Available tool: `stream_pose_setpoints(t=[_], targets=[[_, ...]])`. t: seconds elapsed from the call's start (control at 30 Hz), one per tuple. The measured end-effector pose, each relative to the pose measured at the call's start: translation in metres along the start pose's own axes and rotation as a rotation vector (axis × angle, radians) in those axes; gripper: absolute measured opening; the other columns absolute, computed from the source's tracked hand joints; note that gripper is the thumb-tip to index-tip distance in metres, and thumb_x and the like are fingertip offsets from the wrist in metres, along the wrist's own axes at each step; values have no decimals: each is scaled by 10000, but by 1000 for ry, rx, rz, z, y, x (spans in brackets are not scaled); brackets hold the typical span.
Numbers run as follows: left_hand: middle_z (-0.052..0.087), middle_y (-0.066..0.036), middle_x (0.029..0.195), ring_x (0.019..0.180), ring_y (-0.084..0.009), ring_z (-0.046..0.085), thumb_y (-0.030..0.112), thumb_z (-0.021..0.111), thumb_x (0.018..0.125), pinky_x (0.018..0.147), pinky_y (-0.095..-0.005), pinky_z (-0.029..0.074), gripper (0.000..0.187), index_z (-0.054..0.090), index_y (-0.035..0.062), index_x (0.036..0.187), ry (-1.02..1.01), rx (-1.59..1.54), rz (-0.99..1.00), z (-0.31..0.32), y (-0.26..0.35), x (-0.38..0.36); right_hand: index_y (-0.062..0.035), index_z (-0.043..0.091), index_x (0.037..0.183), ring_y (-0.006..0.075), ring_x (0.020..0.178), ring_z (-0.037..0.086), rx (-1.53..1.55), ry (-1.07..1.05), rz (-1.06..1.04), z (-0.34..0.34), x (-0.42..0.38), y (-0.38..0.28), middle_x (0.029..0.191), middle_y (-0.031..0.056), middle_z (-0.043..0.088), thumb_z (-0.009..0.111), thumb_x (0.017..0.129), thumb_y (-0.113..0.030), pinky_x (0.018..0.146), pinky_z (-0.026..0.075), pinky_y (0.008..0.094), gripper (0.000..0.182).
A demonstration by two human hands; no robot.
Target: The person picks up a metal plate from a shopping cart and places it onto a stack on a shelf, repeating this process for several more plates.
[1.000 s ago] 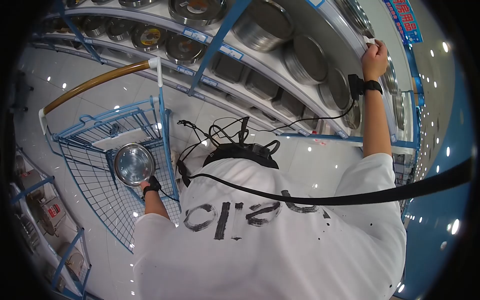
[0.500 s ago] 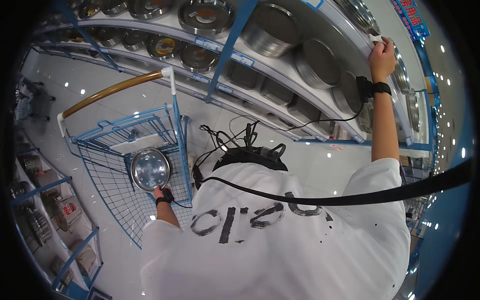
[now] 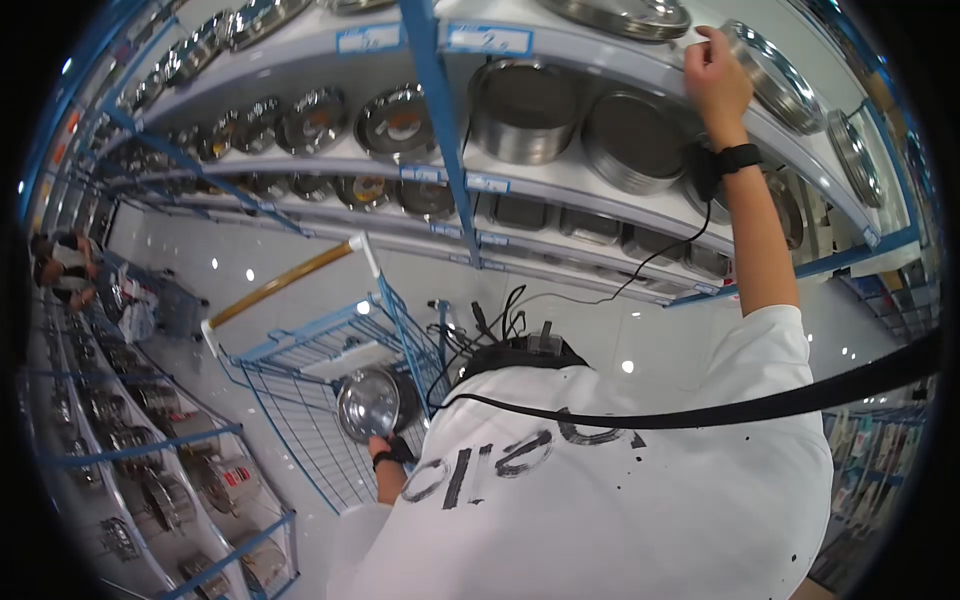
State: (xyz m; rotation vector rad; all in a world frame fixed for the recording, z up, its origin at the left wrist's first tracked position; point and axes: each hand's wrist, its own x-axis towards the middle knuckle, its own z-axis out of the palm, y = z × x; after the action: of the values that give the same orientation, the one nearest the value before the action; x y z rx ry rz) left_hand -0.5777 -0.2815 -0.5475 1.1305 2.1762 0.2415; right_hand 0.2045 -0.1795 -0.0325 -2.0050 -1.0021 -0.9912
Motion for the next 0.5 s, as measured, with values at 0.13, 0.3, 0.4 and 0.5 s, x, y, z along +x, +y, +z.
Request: stream_pose_setpoints(t=[0.13, 0.3, 0.4, 0.5], targets=[[597, -94, 707, 495, -222, 539, 95, 525, 799, 444, -368, 443, 118, 616, 22, 782, -56, -381, 222, 0, -35, 15, -160, 625, 1069, 287, 697, 657, 74, -16, 24, -9, -2, -8, 752, 64, 675, 541, 830, -225, 619, 500, 397, 261], [554, -52, 710, 560, -181, 496, 194, 530, 791, 533, -301, 419, 140, 534, 55, 812, -60, -1177, -229, -53, 13, -10, -131, 615, 1079, 260, 651, 649, 212, -36, 14, -18, -3, -13, 730, 39, 672, 567, 809, -189, 575, 492, 376, 280], [584, -71, 780, 607, -198, 537, 171, 506, 778, 564, -318, 438, 143, 536, 43, 834, -73, -1311, -162, -86, 57, -23, -118, 616, 1073, 255, 624, 642, 247, -4, -17, -20, -3, -12, 708, 39, 670, 563, 803, -175, 558, 488, 367, 281], [600, -99, 868, 692, -212, 575, 160, 484, 806, 589, -322, 467, 154, 534, 25, 858, -5, -1336, 30, -115, 118, -47, -103, 612, 1076, 258, 603, 635, 288, -13, -23, -23, -2, -12, 687, 43, 667, 561, 801, -163, 547, 485, 367, 286]])
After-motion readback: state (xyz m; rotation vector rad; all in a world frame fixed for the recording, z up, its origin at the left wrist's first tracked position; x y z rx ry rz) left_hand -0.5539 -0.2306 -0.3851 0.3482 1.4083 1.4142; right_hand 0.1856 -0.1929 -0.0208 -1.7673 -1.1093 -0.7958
